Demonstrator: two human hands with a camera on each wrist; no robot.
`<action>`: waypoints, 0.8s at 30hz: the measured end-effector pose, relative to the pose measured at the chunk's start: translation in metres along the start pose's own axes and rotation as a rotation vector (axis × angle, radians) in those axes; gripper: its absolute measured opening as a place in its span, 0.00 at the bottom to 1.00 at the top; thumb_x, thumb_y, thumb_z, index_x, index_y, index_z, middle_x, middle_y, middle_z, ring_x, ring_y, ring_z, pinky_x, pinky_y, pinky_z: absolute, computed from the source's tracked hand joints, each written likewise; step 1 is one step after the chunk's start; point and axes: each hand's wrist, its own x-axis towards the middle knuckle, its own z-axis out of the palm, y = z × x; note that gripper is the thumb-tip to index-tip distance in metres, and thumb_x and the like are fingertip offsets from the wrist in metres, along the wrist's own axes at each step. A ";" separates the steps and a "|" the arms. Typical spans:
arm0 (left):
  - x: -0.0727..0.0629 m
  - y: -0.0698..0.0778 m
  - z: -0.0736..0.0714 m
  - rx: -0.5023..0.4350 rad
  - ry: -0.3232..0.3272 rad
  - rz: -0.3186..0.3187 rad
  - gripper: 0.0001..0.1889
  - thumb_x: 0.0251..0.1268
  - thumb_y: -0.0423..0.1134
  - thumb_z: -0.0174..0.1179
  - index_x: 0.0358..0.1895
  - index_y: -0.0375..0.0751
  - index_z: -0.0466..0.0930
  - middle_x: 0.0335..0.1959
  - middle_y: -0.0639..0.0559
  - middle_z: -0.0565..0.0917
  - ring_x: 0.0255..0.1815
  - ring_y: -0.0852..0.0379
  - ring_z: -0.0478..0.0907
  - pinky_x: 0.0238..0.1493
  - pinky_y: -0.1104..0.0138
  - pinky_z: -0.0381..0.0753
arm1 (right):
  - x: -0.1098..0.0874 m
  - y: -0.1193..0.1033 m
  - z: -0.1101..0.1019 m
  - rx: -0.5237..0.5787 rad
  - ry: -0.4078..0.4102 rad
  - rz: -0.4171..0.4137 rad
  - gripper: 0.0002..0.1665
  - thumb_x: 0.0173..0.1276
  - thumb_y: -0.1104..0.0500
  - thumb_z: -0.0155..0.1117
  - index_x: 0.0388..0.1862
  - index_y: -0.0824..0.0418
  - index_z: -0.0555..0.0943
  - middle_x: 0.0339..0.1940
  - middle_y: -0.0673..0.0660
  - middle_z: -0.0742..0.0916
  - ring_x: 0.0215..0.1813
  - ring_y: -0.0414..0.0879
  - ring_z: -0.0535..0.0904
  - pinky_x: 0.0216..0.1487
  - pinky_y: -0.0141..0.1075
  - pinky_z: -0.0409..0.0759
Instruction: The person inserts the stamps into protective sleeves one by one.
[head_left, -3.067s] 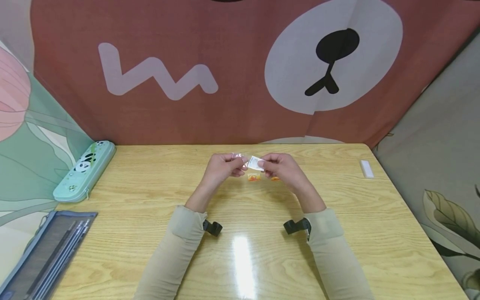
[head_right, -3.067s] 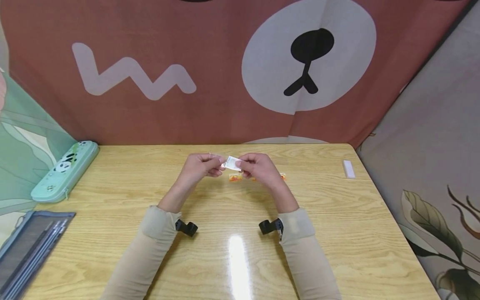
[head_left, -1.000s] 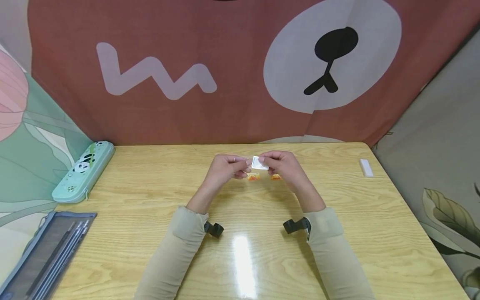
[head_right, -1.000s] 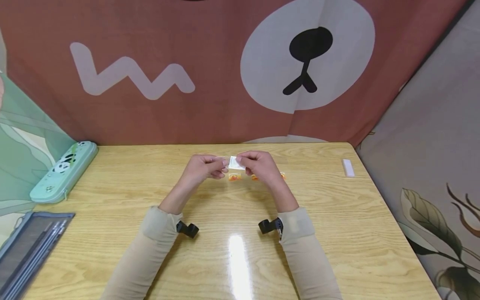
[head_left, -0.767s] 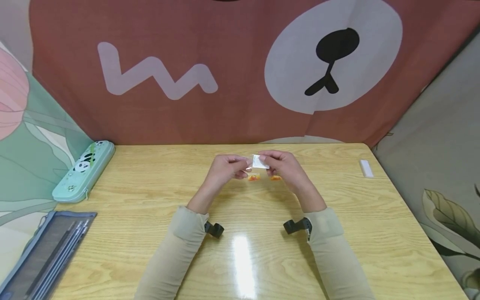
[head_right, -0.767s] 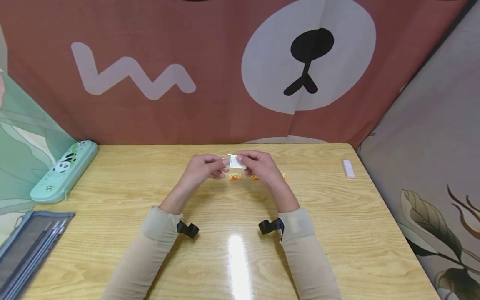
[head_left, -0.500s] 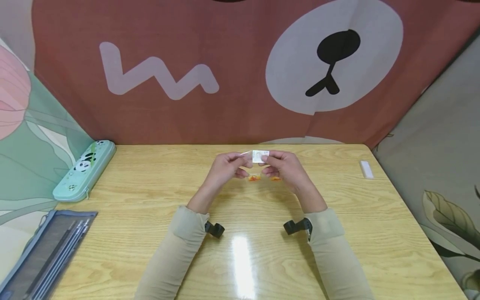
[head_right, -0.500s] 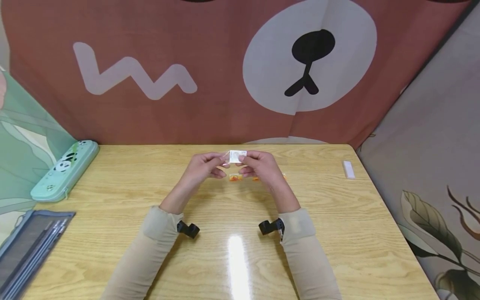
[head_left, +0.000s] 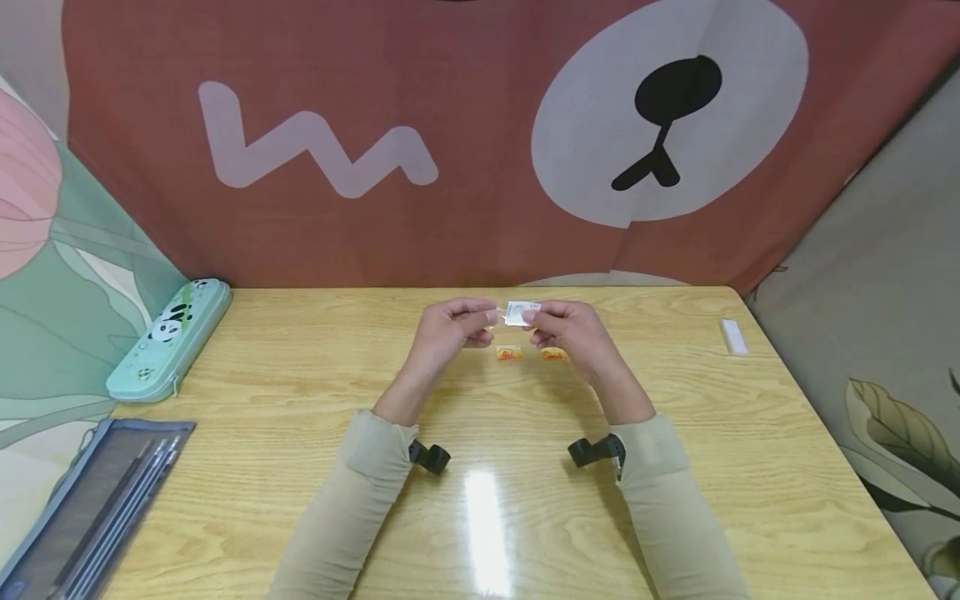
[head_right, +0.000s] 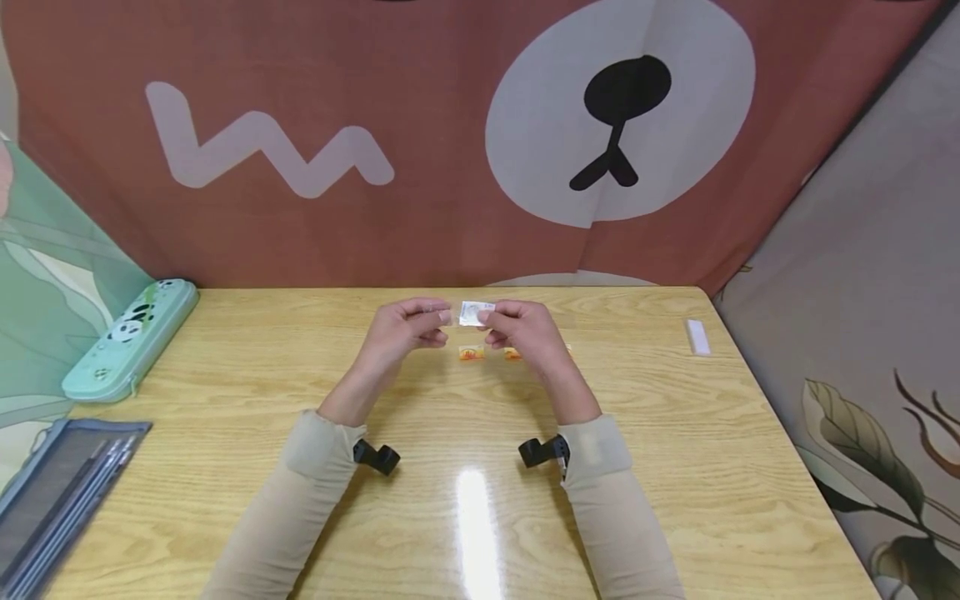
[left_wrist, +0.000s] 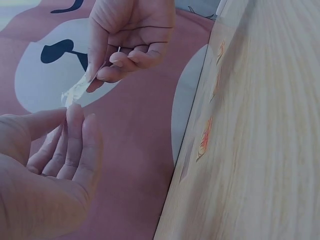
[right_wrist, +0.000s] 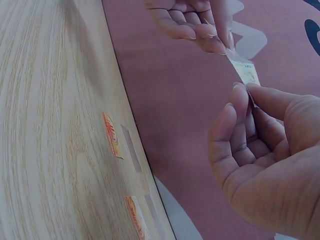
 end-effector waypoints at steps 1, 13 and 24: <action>0.000 0.000 0.000 0.000 0.005 -0.001 0.14 0.67 0.34 0.67 0.52 0.31 0.85 0.37 0.48 0.89 0.26 0.61 0.85 0.38 0.65 0.91 | 0.000 0.000 0.000 -0.004 0.001 0.002 0.16 0.75 0.60 0.64 0.50 0.74 0.80 0.32 0.52 0.88 0.29 0.37 0.81 0.35 0.28 0.86; 0.002 -0.001 0.001 0.005 0.064 -0.006 0.12 0.64 0.38 0.71 0.43 0.31 0.89 0.30 0.47 0.90 0.23 0.61 0.86 0.36 0.62 0.92 | 0.001 0.001 0.000 -0.029 -0.007 -0.001 0.19 0.76 0.56 0.62 0.51 0.73 0.81 0.31 0.50 0.86 0.29 0.38 0.81 0.36 0.29 0.86; 0.002 -0.001 0.002 0.000 0.076 0.011 0.13 0.64 0.38 0.70 0.43 0.28 0.88 0.26 0.49 0.89 0.22 0.61 0.86 0.36 0.63 0.92 | -0.001 -0.001 -0.001 -0.051 -0.023 -0.011 0.18 0.77 0.56 0.62 0.48 0.73 0.82 0.30 0.53 0.86 0.29 0.38 0.81 0.35 0.28 0.86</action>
